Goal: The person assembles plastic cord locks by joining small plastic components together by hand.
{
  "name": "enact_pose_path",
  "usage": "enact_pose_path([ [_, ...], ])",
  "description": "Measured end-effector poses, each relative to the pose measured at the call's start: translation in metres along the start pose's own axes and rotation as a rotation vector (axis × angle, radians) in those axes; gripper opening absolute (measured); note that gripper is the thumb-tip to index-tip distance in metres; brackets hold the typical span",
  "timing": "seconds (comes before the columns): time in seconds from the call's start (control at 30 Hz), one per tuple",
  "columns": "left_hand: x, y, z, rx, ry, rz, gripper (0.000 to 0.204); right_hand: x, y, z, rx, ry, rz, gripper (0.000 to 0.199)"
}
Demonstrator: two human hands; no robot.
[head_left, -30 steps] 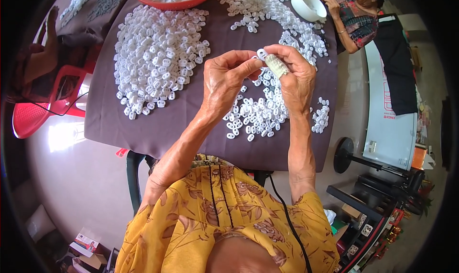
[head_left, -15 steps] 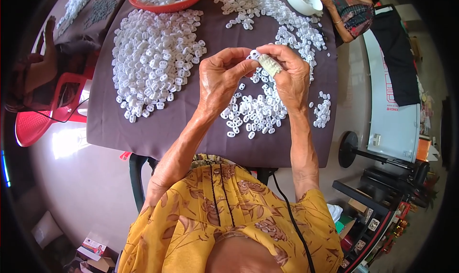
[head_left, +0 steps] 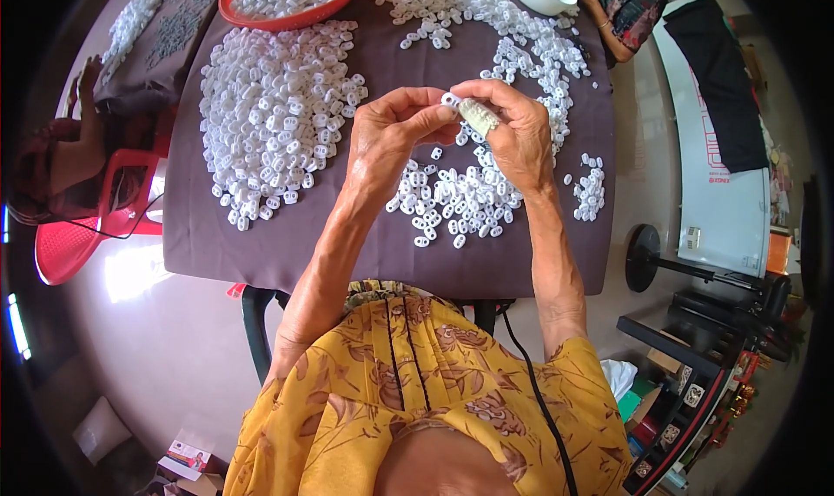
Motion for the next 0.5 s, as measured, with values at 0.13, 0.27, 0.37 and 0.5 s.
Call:
enact_pose_path([
  [0.13,-0.0011,0.0002,0.0017,-0.029,-0.076,-0.023,0.021,0.0002,-0.0004,0.0052,-0.024,-0.049,-0.007,0.025],
  [0.27,0.0000,0.0015,0.0055,-0.057,-0.135,-0.012,0.020,-0.0026,0.0001,0.0035,-0.016,-0.048,-0.044,0.025],
  [0.37,-0.0011,0.0031,0.0076,-0.065,-0.166,0.003,0.020,-0.0023,0.0015,0.0020,-0.003,-0.048,-0.025,0.025],
  [0.5,0.0003,0.0011,0.0034,-0.057,-0.126,-0.006,0.020,-0.0013,0.0026,0.0039,0.003,-0.039,-0.006,0.024],
])
Point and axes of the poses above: each hand's wrist, its own y-axis away from the middle knuckle, its own x-axis out of the back of the hand, z = x × y, the point moved 10 cm from there along -y, towards the middle knuckle, and after that the axes turned 2 degrees about -x, right-handed, at the moved point
